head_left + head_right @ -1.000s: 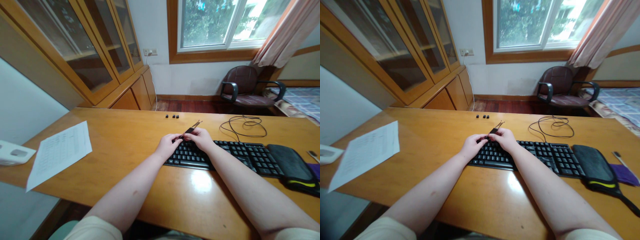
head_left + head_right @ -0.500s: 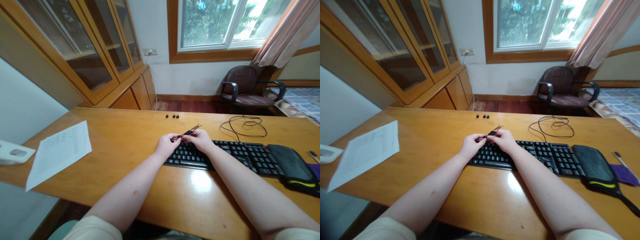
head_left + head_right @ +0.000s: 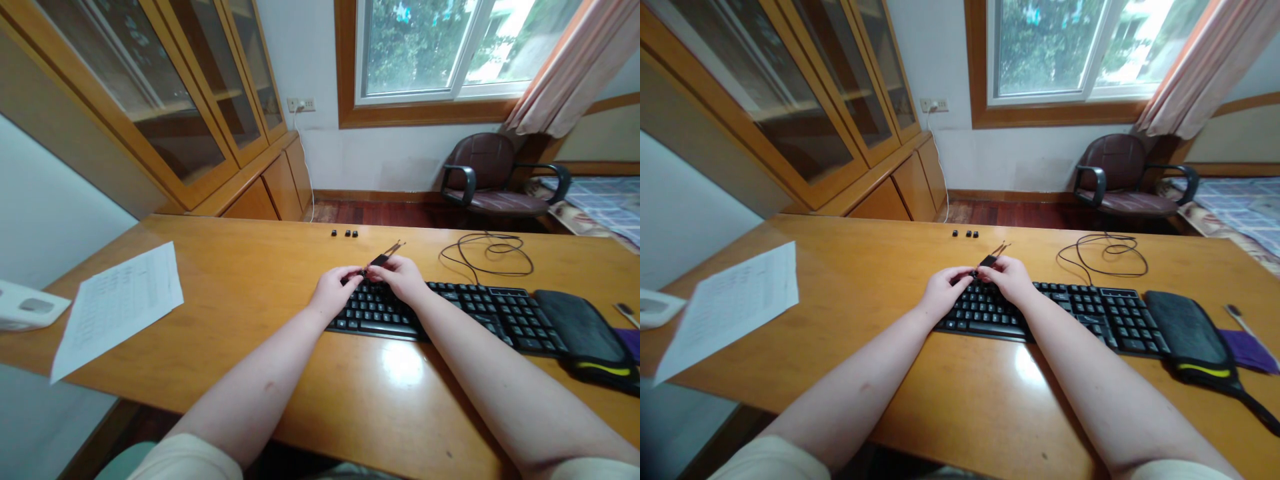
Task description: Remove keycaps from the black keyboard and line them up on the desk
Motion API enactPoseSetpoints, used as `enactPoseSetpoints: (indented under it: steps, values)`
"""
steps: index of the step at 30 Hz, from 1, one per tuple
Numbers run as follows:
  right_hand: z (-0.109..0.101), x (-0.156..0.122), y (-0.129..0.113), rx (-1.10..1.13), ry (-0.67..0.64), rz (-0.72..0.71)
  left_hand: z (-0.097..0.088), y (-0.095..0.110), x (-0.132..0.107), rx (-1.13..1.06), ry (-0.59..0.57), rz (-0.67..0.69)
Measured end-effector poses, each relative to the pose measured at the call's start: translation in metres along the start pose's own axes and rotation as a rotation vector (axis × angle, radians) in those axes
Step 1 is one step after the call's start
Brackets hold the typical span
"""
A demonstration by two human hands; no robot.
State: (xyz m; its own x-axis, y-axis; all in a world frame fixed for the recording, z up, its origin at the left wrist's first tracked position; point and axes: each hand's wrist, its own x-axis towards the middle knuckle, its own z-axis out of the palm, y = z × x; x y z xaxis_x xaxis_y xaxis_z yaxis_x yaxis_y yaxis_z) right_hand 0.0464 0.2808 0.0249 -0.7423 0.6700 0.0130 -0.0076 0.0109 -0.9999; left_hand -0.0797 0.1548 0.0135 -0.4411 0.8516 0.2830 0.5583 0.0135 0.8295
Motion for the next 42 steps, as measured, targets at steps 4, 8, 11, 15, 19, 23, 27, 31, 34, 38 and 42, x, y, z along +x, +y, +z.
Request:
enactPoseSetpoints:
  steps: [4, 8, 11, 15, 19, 23, 27, 31, 34, 38, 42]
  values:
    - [-0.001, 0.0, 0.003, -0.028, -0.036, -0.037, 0.0, 0.001, 0.0, 0.021, 0.003, 0.001]
    - [-0.001, 0.001, 0.009, -0.07, -0.078, -0.074, 0.0, 0.001, 0.0, 0.004, 0.016, 0.001]
    - [-0.002, 0.002, 0.012, -0.114, -0.096, -0.094, 0.001, 0.001, 0.0, -0.003, 0.019, -0.003]
    - [-0.001, 0.001, 0.01, -0.153, -0.136, -0.137, 0.002, 0.001, 0.001, -0.006, 0.035, 0.004]
    - [-0.001, -0.001, 0.006, -0.202, -0.153, -0.182, 0.001, 0.001, 0.0, 0.02, 0.042, 0.049]
    - [-0.002, 0.0, 0.007, -0.221, -0.118, -0.172, -0.004, 0.003, 0.001, 0.015, 0.022, 0.077]
    - [-0.003, 0.002, 0.012, -0.18, -0.11, -0.155, -0.007, 0.003, 0.002, -0.015, 0.009, 0.062]
    - [-0.003, 0.002, 0.012, -0.149, -0.128, -0.137, -0.007, 0.001, 0.003, -0.035, 0.017, 0.021]
    - [-0.002, 0.0, 0.009, -0.127, -0.148, -0.124, -0.006, 0.0, 0.004, -0.071, 0.03, -0.02]
    - [-0.001, -0.002, 0.005, -0.111, -0.189, -0.139, -0.006, 0.001, 0.004, -0.142, 0.035, -0.095]
    - [-0.001, -0.003, 0.002, -0.098, -0.211, -0.144, -0.004, 0.002, 0.005, -0.229, 0.039, -0.147]
